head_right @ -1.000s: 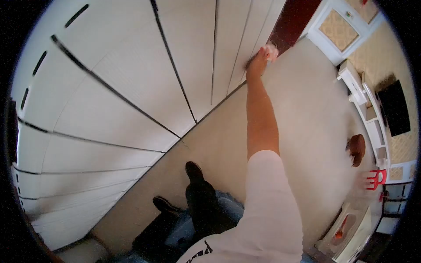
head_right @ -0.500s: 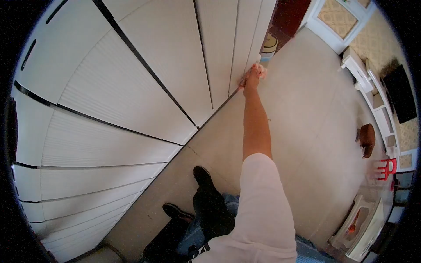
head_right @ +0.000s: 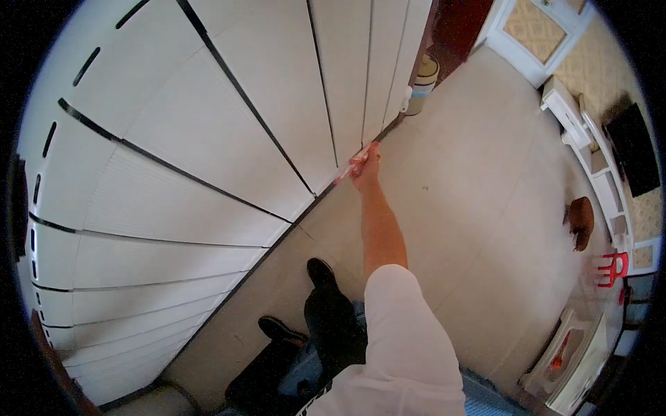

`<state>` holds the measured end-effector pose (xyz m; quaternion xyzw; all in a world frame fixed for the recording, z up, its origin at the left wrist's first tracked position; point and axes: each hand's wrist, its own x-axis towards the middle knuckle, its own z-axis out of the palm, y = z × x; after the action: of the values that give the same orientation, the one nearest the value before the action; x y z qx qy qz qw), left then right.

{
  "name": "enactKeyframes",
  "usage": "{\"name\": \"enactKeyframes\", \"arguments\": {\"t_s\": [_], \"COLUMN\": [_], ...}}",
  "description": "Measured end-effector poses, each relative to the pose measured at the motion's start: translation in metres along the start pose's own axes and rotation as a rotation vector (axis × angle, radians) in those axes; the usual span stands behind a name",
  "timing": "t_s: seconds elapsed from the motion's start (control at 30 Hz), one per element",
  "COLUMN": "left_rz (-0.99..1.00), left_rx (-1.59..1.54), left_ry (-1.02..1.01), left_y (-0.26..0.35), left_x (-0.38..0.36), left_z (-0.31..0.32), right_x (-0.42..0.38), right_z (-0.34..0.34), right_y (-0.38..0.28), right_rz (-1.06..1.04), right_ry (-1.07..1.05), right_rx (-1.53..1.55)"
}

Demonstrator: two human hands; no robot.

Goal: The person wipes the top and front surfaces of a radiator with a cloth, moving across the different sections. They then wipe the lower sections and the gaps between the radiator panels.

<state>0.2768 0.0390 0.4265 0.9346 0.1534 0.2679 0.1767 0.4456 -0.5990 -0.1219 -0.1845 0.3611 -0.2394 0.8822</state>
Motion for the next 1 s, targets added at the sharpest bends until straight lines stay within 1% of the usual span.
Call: {"name": "enactKeyframes", "arguments": {"t_s": [0.03, 0.1, 0.13, 0.17, 0.2, 0.23, 0.27, 0.3, 0.33, 0.4, 0.43, 0.5, 0.53, 0.57, 0.6, 0.63, 0.67, 0.7, 0.73, 0.77, 0.8, 0.83, 0.87, 0.9, 0.93, 0.97, 1.0], "left_rz": [-0.029, -0.007, 0.015, 0.013, 0.172, 0.334, 0.334, 0.180, 0.027, -0.005, -0.029, -0.017, -0.005, -0.005, -0.004, -0.003, -0.002, 0.025, 0.053, 0.082, 0.108, 0.137, 0.204, 0.205, 0.225, 0.243, 0.211], "left_rx": [0.029, 0.034, 0.044, 0.053, -0.035, -0.133, -0.134, -0.065, 0.007, 0.029, 0.043, 0.018, -0.003, -0.004, -0.149, -0.293, -0.294, -0.247, -0.192, -0.125, -0.081, -0.026, -0.155, -0.173, -0.030, 0.121, -0.001], "left_ry": [-0.023, -0.020, -0.019, -0.022, 0.100, 0.223, 0.223, 0.097, -0.027, -0.037, -0.049, -0.029, -0.010, -0.010, 0.070, 0.150, 0.152, 0.134, 0.115, 0.092, 0.077, 0.059, 0.112, 0.122, 0.089, 0.050, 0.078], "left_y": [-0.008, -0.023, -0.029, -0.022, -0.008, -0.002, -0.008, -0.020, -0.028, -0.019, -0.016, -0.017, -0.020, -0.038, -0.066, -0.086, -0.096, -0.104, -0.111, -0.113, -0.122, -0.130, -0.139, -0.139, -0.139, -0.135, -0.127], "left_x": [0.005, 0.014, 0.017, 0.006, -0.018, -0.029, -0.017, 0.004, 0.016, 0.011, 0.010, 0.012, 0.014, 0.022, 0.036, 0.046, 0.052, 0.055, 0.058, 0.061, 0.062, 0.065, 0.067, 0.068, 0.069, 0.071, 0.068], "left_z": [-0.003, -0.006, -0.007, -0.001, 0.012, 0.024, 0.016, 0.001, -0.008, -0.011, -0.011, -0.010, -0.010, -0.004, -0.001, 0.000, 0.001, 0.004, 0.004, -0.001, 0.008, 0.010, 0.011, 0.015, 0.012, 0.009, 0.025], "right_x": [0.003, 0.018, 0.024, 0.021, 0.016, 0.012, 0.005, 0.003, 0.016, 0.053, 0.040, 0.004, 0.003, 0.007, 0.007, 0.004, -0.001, -0.009, -0.019, -0.033, -0.034, -0.029, -0.021, 0.000, 0.016, -0.003, -0.032], "right_z": [-0.001, -0.002, -0.002, 0.004, 0.010, 0.013, 0.014, 0.017, 0.010, -0.020, -0.016, -0.002, -0.001, -0.002, 0.002, 0.009, 0.019, 0.038, 0.055, 0.073, 0.090, 0.098, 0.105, 0.135, 0.164, 0.188, 0.222], "right_y": [-0.002, -0.015, -0.026, -0.041, -0.049, -0.049, -0.043, -0.041, -0.031, 0.001, 0.003, 0.006, 0.001, -0.003, -0.012, -0.020, -0.026, -0.046, -0.063, -0.079, -0.098, -0.110, -0.120, -0.153, -0.179, -0.196, -0.224], "right_rz": [0.000, -0.137, -0.133, -0.239, -0.343, -0.346, -0.351, -0.360, -0.359, -0.351, -0.352, -0.153, -0.154, -0.193, -0.238, -0.244, -0.300, -0.373, -0.383, -0.356, -0.351, -0.399, -0.435, -0.536, -0.627, -0.703, -0.797], "right_ry": [-0.001, -0.228, -0.226, -0.297, -0.371, -0.373, -0.318, -0.267, -0.270, -0.335, -0.335, 0.044, 0.043, -0.072, -0.193, -0.197, -0.172, -0.157, -0.165, -0.086, -0.017, -0.033, -0.044, -0.046, -0.045, -0.042, -0.046], "right_rx": [-0.001, 0.039, 0.037, -0.066, -0.173, -0.178, -0.153, -0.129, -0.129, -0.010, -0.010, -0.078, -0.077, -0.119, -0.159, -0.158, -0.157, -0.154, -0.151, -0.232, -0.313, -0.324, -0.339, -0.314, -0.291, -0.326, -0.357]}}
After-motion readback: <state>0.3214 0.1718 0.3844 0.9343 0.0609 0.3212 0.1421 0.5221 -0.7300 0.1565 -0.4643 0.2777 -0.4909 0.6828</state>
